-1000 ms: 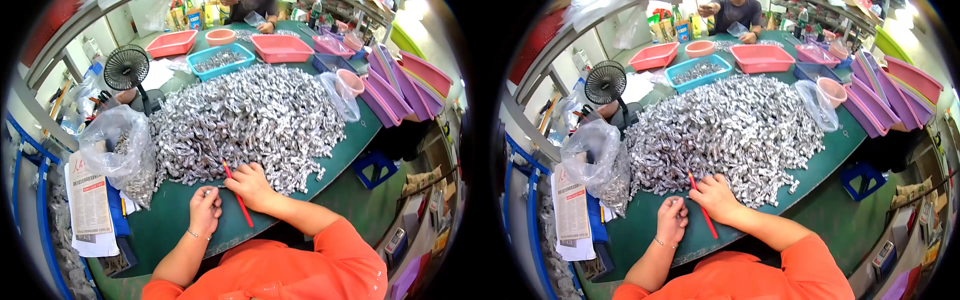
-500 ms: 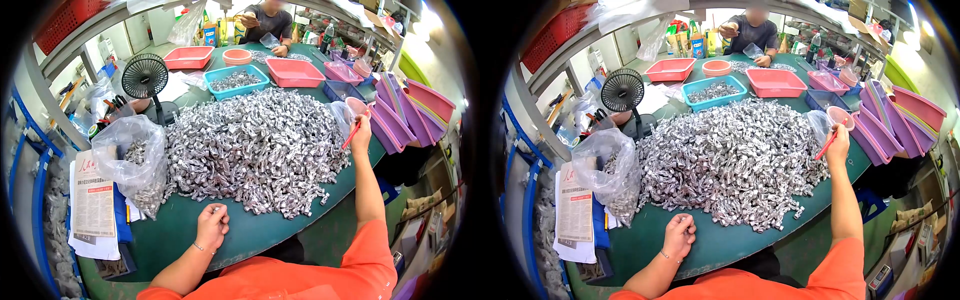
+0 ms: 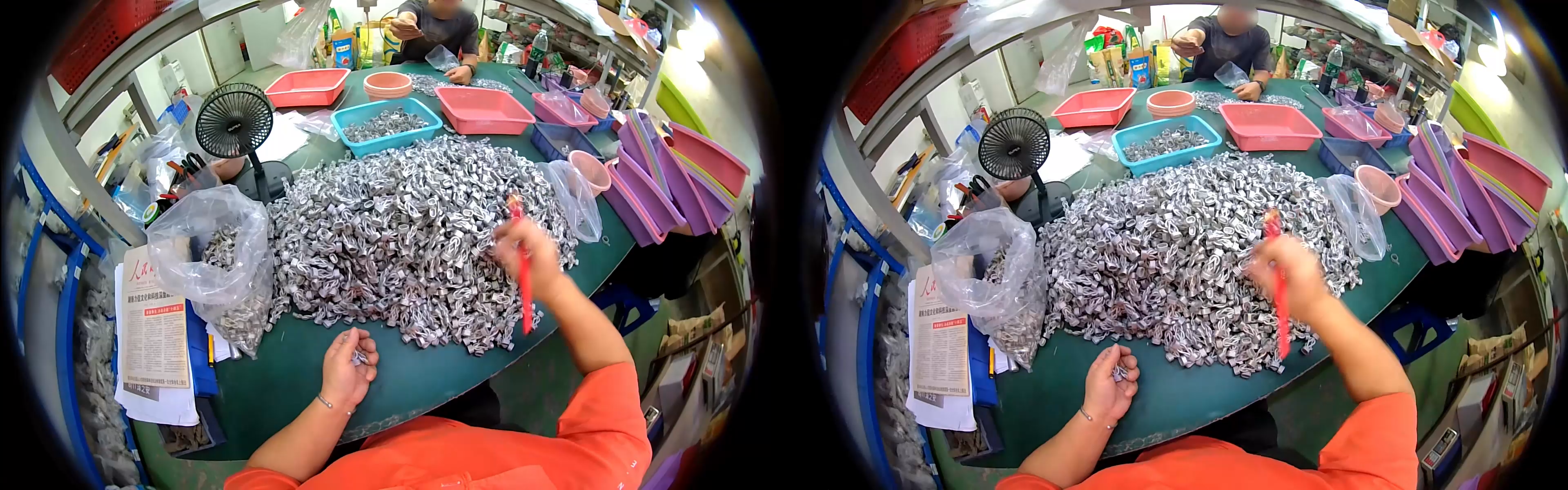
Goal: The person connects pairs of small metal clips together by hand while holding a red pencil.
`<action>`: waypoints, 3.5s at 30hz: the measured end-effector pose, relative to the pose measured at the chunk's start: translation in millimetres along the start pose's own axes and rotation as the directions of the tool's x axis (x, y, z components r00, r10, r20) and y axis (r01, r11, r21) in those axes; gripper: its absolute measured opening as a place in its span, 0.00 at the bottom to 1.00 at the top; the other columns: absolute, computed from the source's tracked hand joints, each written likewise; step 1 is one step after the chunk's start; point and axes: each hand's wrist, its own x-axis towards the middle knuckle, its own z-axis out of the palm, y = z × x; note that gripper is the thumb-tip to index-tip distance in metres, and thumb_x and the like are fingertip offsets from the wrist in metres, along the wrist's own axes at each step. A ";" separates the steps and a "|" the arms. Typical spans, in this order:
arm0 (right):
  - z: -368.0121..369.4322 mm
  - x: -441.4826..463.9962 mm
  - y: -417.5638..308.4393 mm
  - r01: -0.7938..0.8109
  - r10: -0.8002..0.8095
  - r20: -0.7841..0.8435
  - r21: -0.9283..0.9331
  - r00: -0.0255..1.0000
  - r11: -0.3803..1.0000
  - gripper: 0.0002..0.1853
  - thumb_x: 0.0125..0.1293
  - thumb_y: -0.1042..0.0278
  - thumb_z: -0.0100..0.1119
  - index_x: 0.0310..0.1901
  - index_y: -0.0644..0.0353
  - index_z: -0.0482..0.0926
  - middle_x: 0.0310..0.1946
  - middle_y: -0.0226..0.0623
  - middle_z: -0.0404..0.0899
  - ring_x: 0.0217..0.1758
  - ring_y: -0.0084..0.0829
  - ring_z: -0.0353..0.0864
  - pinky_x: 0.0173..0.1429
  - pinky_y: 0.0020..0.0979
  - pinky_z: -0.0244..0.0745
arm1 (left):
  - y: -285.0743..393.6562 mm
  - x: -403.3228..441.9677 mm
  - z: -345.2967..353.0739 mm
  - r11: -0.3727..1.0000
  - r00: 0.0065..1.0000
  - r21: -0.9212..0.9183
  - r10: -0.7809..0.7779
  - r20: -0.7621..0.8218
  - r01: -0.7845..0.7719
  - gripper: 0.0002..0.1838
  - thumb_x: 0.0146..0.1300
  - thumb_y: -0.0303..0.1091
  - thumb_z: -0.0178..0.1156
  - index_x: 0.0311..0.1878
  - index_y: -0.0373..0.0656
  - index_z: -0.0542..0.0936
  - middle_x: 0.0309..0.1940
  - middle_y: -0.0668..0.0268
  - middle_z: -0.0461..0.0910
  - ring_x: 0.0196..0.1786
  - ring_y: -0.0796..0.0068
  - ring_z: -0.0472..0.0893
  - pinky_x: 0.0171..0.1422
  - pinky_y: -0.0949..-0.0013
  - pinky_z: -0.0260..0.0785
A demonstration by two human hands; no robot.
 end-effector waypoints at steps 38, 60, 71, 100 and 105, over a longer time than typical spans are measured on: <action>116.0 -39.3 -86.6 -0.006 -0.079 0.192 0.404 0.978 0.915 0.10 0.49 0.83 0.57 0.32 0.61 0.68 0.31 0.41 0.72 0.30 0.37 0.74 0.32 0.31 0.72 | -10.1 0.3 1.1 0.969 0.990 0.216 0.105 0.090 -0.123 0.09 0.59 0.28 0.57 0.42 0.38 0.71 0.28 0.67 0.73 0.23 0.82 0.71 0.17 0.80 0.63; 131.8 -59.2 -81.5 -0.023 -0.030 0.104 0.479 0.994 0.878 0.10 0.50 0.77 0.62 0.32 0.60 0.71 0.29 0.39 0.73 0.28 0.39 0.74 0.29 0.32 0.70 | 0.3 -2.3 3.2 1.000 0.996 0.024 0.001 0.084 -0.003 0.10 0.63 0.36 0.50 0.36 0.39 0.74 0.24 0.66 0.74 0.21 0.80 0.70 0.15 0.79 0.57; 127.9 -54.6 -80.6 -0.042 0.025 0.039 0.527 0.999 0.849 0.10 0.49 0.80 0.58 0.33 0.60 0.70 0.28 0.38 0.72 0.27 0.39 0.74 0.29 0.33 0.71 | -1.6 -3.9 6.5 0.968 0.993 0.222 0.116 0.027 -0.119 0.06 0.62 0.32 0.52 0.38 0.41 0.72 0.24 0.68 0.73 0.17 0.84 0.67 0.13 0.82 0.54; 76.8 -6.4 -75.0 -0.029 0.024 0.018 0.418 1.000 0.908 0.14 0.55 0.74 0.52 0.44 0.60 0.75 0.26 0.36 0.68 0.32 0.34 0.68 0.40 0.32 0.64 | 8.6 6.5 1.9 0.988 0.985 0.079 0.140 -0.098 -0.132 0.06 0.64 0.33 0.48 0.37 0.42 0.71 0.20 0.69 0.69 0.14 0.84 0.63 0.11 0.82 0.51; 25.7 114.4 5.3 -0.198 0.391 -0.282 0.529 0.876 0.825 0.11 0.66 0.66 0.43 0.31 0.63 0.71 0.22 0.33 0.70 0.28 0.23 0.67 0.37 0.25 0.63 | 5.5 6.6 1.6 0.972 0.981 0.143 0.190 -0.031 -0.184 0.06 0.62 0.31 0.51 0.37 0.37 0.71 0.20 0.66 0.70 0.14 0.83 0.65 0.11 0.82 0.52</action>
